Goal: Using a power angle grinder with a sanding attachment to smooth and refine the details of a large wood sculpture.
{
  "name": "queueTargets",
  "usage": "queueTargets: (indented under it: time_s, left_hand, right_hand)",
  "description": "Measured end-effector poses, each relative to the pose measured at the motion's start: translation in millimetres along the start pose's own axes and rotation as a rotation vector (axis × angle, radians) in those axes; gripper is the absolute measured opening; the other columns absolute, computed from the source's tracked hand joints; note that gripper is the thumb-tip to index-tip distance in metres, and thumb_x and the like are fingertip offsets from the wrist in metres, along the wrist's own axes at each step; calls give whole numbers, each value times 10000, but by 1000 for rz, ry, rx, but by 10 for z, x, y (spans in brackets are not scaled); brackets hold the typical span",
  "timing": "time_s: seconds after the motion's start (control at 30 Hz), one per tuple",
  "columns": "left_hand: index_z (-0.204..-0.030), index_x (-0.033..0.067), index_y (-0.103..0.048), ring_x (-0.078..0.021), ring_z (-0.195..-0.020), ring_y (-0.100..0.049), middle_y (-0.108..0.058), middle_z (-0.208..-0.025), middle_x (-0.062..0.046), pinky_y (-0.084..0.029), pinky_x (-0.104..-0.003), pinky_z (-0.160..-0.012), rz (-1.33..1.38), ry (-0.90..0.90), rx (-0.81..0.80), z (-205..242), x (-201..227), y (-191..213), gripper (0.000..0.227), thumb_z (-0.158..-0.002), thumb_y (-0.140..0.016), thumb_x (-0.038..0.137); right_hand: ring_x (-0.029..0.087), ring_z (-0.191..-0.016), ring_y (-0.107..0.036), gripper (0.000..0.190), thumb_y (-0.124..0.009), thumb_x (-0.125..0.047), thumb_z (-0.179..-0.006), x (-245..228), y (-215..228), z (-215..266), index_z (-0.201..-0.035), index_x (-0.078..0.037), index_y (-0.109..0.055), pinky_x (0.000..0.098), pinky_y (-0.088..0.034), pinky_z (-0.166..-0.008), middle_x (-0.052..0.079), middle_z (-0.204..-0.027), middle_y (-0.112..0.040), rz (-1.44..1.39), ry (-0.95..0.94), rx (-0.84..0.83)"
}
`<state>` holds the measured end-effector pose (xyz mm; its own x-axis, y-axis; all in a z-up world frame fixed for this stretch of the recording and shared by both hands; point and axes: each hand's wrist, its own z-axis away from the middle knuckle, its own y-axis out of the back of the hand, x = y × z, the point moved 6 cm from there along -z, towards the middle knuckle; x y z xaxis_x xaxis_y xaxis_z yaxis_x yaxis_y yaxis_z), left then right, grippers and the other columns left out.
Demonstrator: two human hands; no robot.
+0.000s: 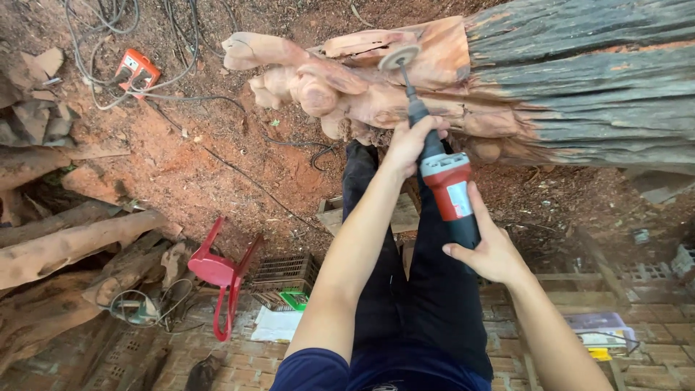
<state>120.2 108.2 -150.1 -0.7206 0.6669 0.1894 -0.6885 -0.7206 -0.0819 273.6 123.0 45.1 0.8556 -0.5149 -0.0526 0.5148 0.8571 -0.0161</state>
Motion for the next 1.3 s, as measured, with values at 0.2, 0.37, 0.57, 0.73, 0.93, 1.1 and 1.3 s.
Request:
queueTargets:
  time_s: [0.2, 0.37, 0.57, 0.73, 0.93, 1.1, 1.3]
  left_hand:
    - [-856, -33, -709, -244, -726, -741, -724, -768, -187, -623, -411, -618, -55, 18, -7, -116, -235, -34, 292, -725, -811, 207]
    - [-861, -14, -744, -230, -723, -750, -748, -772, -178, -628, -410, -616, -98, 20, 0, -120, -248, -32, 273, -726, -816, 212]
    - [-931, -49, -709, -261, -775, -768, -750, -829, -210, -642, -426, -688, 3, -1, 26, -1, -23, 50, 287, -753, -793, 159]
    - [-957, -59, -684, -268, -795, -772, -750, -863, -223, -648, -423, -709, 30, -13, 15, -84, -105, 126, 283, -762, -787, 120]
    - [-880, -39, -689, -279, -725, -775, -744, -792, -201, -653, -435, -678, 83, -34, 27, -140, -111, 237, 197, -771, -770, 104]
    - [-891, -32, -668, -263, -707, -771, -743, -785, -200, -658, -438, -655, 64, -39, 39, -118, -70, 192, 225, -767, -773, 123]
    - [-905, -10, -671, -269, -689, -770, -735, -758, -178, -657, -425, -657, 71, -34, 30, -118, -34, 221, 220, -756, -763, 124]
  right_hand:
    - [491, -1112, -660, 1200, -843, -276, -713, 181, 24, 7, -1669, -356, -123, 541, -558, -800, 382, -1185, -633, -36, 8, -13]
    - [482, -1101, -667, 1189, -841, -257, -730, 253, 116, -44, -1672, -357, -121, 519, -561, -773, 373, -1190, -634, -11, 14, -44]
    - [465, -1102, -670, 1191, -842, -263, -739, 194, 65, -200, -1663, -391, -101, 499, -557, -751, 354, -1189, -642, 9, 49, -123]
    - [455, -1105, -670, 1161, -836, -226, -752, 259, 54, -274, -1666, -372, -136, 484, -545, -754, 356, -1213, -639, -7, 70, -121]
    - [464, -1138, -656, 1171, -846, -249, -716, 97, 142, -266, -1651, -419, -162, 499, -537, -763, 348, -1266, -623, 17, 117, -149]
    - [488, -1160, -638, 1160, -838, -253, -731, 175, 100, -278, -1649, -423, -150, 516, -522, -779, 367, -1297, -595, 13, 131, -133]
    - [481, -1133, -651, 1165, -843, -241, -724, 193, 79, -337, -1650, -402, -156, 505, -533, -758, 369, -1283, -602, 12, 183, -126]
